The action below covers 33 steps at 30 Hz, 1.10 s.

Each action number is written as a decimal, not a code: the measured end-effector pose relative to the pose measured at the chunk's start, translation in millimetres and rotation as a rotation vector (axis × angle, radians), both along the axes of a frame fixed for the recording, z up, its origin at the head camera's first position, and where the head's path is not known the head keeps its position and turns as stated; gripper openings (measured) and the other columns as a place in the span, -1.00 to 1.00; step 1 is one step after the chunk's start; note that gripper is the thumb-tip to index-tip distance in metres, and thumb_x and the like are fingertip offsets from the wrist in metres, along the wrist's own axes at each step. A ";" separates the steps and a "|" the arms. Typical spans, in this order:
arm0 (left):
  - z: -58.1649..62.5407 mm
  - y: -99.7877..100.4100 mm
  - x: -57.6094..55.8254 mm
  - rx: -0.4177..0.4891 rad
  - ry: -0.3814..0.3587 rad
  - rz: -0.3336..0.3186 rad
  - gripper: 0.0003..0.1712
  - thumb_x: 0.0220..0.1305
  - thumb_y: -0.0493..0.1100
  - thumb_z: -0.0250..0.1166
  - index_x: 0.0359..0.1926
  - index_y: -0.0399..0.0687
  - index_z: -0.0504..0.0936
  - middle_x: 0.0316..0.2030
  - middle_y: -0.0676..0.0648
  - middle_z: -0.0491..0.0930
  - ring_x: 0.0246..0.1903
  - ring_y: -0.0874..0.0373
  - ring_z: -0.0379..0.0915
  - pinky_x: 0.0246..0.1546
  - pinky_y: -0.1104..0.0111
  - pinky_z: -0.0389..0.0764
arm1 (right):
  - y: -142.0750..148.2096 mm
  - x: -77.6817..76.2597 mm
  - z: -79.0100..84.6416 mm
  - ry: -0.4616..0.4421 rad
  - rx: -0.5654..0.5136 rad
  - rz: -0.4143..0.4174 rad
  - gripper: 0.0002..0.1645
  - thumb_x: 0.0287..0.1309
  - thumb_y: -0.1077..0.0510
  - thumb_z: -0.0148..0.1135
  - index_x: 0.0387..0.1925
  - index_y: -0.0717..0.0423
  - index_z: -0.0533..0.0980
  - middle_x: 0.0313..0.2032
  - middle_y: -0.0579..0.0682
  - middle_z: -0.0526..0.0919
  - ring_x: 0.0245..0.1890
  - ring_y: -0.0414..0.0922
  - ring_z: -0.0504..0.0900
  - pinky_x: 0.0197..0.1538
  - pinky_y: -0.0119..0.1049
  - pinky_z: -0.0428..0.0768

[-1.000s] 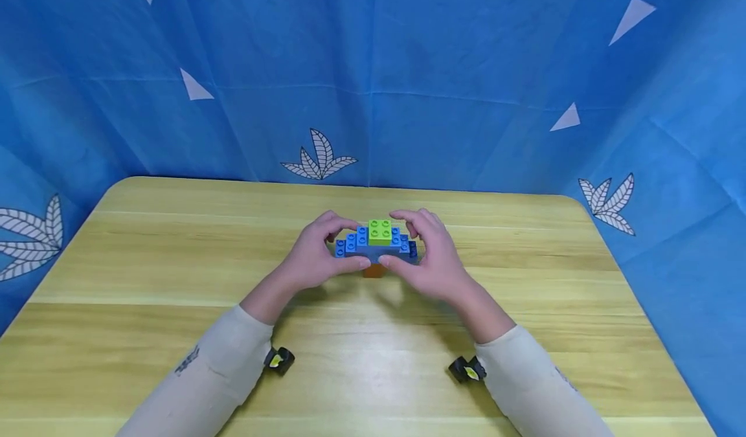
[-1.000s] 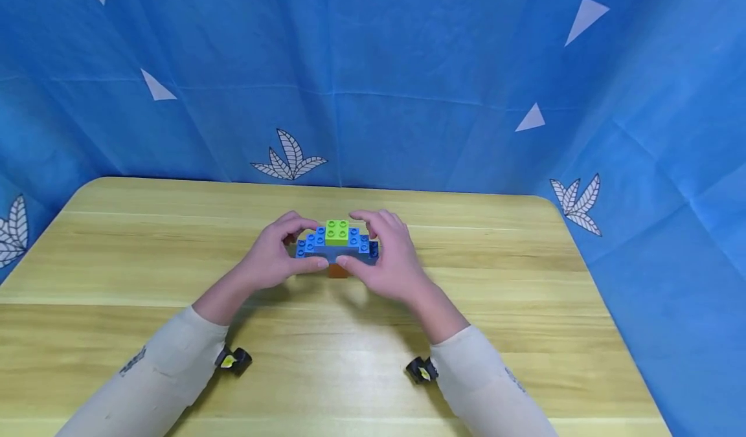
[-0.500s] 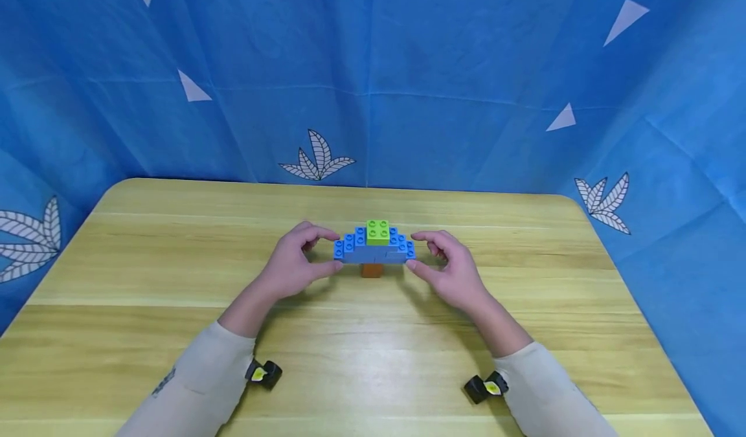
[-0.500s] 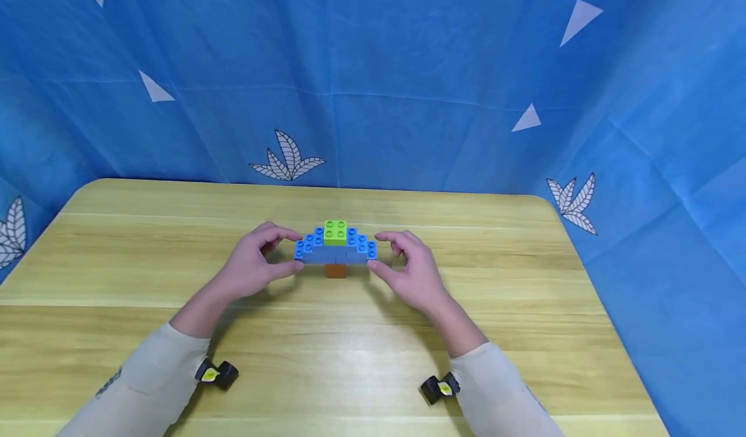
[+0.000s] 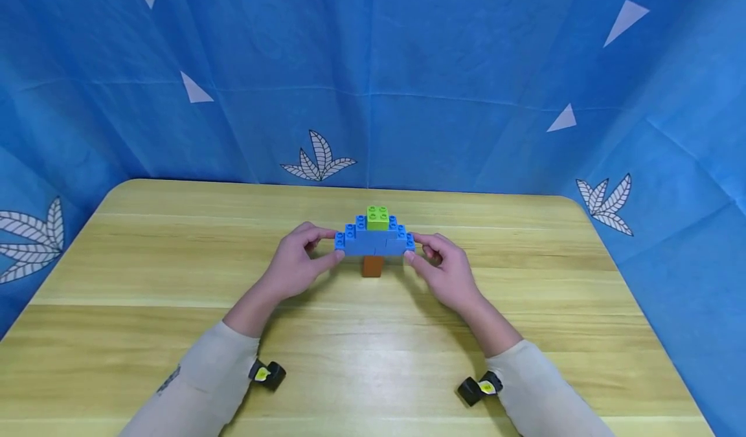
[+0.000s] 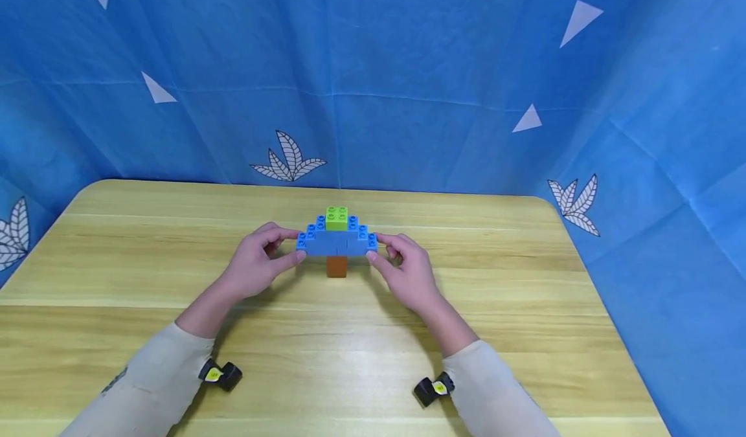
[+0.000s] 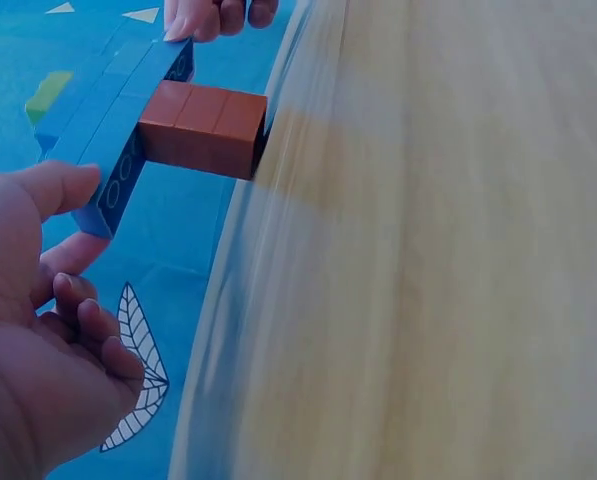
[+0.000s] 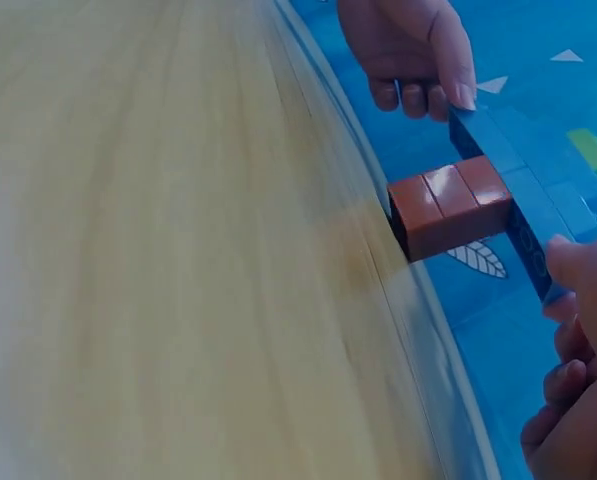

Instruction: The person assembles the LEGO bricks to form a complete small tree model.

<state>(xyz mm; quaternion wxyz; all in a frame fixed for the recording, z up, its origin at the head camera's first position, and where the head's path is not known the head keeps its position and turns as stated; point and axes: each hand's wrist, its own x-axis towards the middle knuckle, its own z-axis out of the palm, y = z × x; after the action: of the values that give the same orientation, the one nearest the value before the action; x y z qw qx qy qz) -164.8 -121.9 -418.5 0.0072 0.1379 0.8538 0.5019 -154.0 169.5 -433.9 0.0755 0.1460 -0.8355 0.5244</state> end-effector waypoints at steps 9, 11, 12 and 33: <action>-8.4 9.0 -9.4 0.092 -0.067 0.115 -0.58 0.40 -0.09 0.31 0.18 -0.19 0.63 -0.34 -0.14 0.33 -0.27 0.00 0.27 -0.34 0.22 0.30 | -14.3 -13.0 -0.2 -0.091 -0.001 -0.086 -0.62 0.31 0.11 0.33 0.06 0.25 0.65 -0.47 0.01 0.47 -0.45 -0.07 0.36 -0.36 -0.30 0.34; -9.3 10.2 -11.1 0.107 -0.095 0.139 -0.57 0.43 -0.07 0.27 0.18 -0.22 0.62 -0.32 -0.13 0.34 -0.25 -0.01 0.28 -0.31 0.21 0.31 | -17.8 -16.3 -0.1 -0.118 0.014 -0.096 -0.65 0.33 0.10 0.31 0.02 0.24 0.67 -0.46 0.01 0.53 -0.44 -0.07 0.40 -0.33 -0.27 0.39; -9.8 10.6 -11.9 0.112 -0.109 0.149 -0.57 0.44 -0.06 0.25 0.19 -0.24 0.61 -0.31 -0.13 0.35 -0.23 -0.01 0.28 -0.29 0.20 0.32 | -19.3 -18.0 -0.5 -0.136 0.021 -0.101 -0.66 0.34 0.08 0.30 0.01 0.23 0.67 -0.45 -0.01 0.56 -0.42 -0.08 0.42 -0.31 -0.26 0.42; -18.2 15.3 -29.4 -0.121 -0.212 0.205 -0.57 0.48 0.08 0.16 -0.04 -0.19 0.72 -0.10 -0.13 0.66 -0.05 -0.06 0.51 0.00 0.06 0.51 | -25.3 -34.2 -6.9 -0.336 0.123 -0.175 -0.65 0.37 -0.10 0.23 -0.17 0.03 0.77 -0.07 0.01 0.72 0.12 0.02 0.59 0.13 -0.02 0.49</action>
<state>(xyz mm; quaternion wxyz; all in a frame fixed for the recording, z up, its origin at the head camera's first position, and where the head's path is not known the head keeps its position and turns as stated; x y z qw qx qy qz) -194.3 -106.6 -436.7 0.0542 -0.0046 0.8866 0.4594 -188.3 144.2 -440.8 -0.0289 -0.0124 -0.8763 0.4808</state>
